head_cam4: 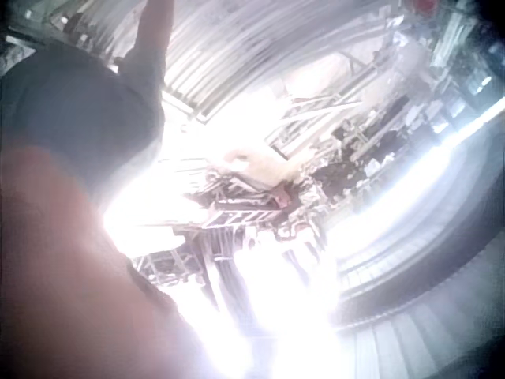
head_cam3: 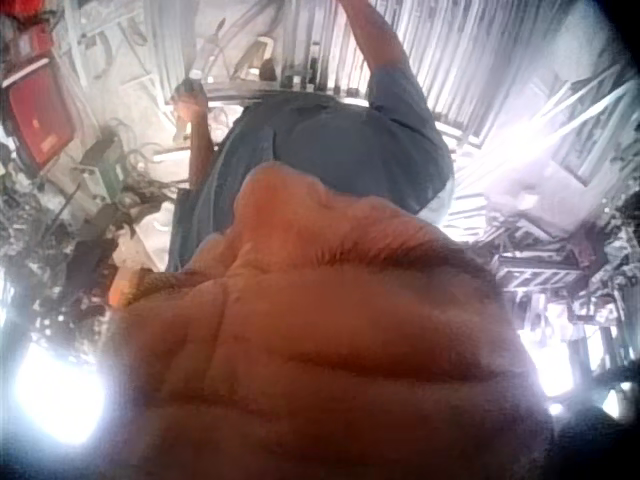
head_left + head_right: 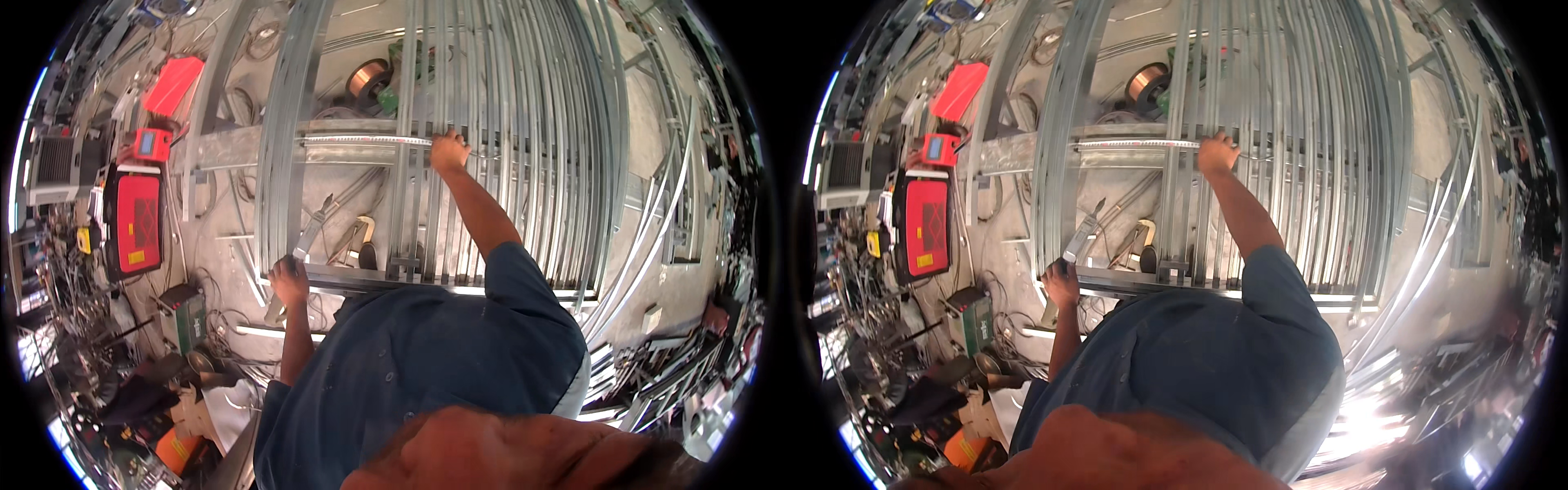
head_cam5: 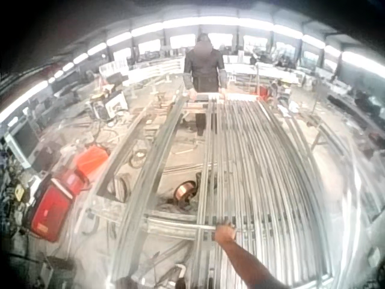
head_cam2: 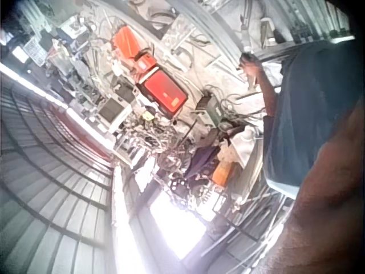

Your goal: The person assembles a metal frame structure by positioning metal bars, measuring with a tape measure, and securing joints with a rivet gun. The person repeatedly measures, aligns, and fastens components to build the frame.

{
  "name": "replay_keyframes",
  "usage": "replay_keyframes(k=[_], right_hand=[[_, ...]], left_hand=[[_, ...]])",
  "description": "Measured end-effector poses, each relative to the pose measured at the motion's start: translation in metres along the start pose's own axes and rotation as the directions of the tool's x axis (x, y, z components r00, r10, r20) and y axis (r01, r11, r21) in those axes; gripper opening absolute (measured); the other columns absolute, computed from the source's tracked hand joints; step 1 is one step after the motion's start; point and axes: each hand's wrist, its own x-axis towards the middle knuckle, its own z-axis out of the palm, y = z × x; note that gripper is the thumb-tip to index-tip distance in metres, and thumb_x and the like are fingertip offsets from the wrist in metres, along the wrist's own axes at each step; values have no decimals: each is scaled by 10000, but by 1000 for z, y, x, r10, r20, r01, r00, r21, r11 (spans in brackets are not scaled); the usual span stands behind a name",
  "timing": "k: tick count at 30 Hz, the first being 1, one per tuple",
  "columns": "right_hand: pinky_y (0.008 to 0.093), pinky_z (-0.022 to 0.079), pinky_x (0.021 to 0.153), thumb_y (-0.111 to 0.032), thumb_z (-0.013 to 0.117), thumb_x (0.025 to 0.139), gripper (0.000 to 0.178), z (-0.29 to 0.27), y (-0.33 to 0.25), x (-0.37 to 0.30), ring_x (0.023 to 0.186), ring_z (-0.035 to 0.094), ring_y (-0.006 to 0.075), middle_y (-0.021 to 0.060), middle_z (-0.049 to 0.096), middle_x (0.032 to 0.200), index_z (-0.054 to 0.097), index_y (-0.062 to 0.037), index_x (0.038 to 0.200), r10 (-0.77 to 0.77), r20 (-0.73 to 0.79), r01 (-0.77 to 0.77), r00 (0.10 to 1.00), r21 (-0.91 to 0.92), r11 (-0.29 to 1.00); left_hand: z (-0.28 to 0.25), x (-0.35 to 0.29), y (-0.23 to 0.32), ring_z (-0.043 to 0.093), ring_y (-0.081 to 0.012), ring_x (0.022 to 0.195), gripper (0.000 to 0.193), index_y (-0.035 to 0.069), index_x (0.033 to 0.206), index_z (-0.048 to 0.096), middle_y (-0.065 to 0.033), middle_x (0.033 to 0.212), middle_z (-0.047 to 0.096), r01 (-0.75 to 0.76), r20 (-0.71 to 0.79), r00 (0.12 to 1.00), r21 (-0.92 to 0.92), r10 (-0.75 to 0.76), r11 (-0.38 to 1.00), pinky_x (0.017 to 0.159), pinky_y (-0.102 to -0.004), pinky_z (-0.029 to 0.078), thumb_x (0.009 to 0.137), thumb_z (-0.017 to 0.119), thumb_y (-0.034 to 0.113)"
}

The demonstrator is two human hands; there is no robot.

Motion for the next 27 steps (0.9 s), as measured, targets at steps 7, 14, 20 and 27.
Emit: replay_keyframes(k=[7,14,20,27], right_hand=[[594,382,1003,-204,571,915,276,-14,-6,0,1215,509,331,111,528,1284,700,-199,1160,2,64,-4,998,38,999],[583,387,999,-205,573,916,274,-9,0,5,1213,510,315,92,531,1282,701,-213,1157,0,53,-2,999,39,999],[582,385,1009,-192,573,913,291,-11,-2,3,1228,499,308,96,530,1284,696,-210,1177,21,70,-24,997,48,999],[596,382,1012,-187,563,918,287,-10,0,4,1238,495,303,110,531,1271,697,-188,1171,8,70,-13,998,61,998]], left_hand=[[-6,-3,5,552,-397,1099,314,164,1141,660,-67,1164,650,105,26,994,21,-105,994,911,-563,455,887,623,345],[-3,-1,6,543,-390,1115,329,172,1158,650,-59,1186,642,101,40,994,20,-102,995,911,-586,446,887,615,356],[3,-1,2,547,-381,1116,333,178,1165,653,-59,1177,645,84,18,996,79,-86,993,903,-576,448,881,614,348],[1,-2,4,544,-397,1101,346,165,1174,648,-73,1189,635,79,56,995,104,-85,991,901,-569,445,890,590,353]])
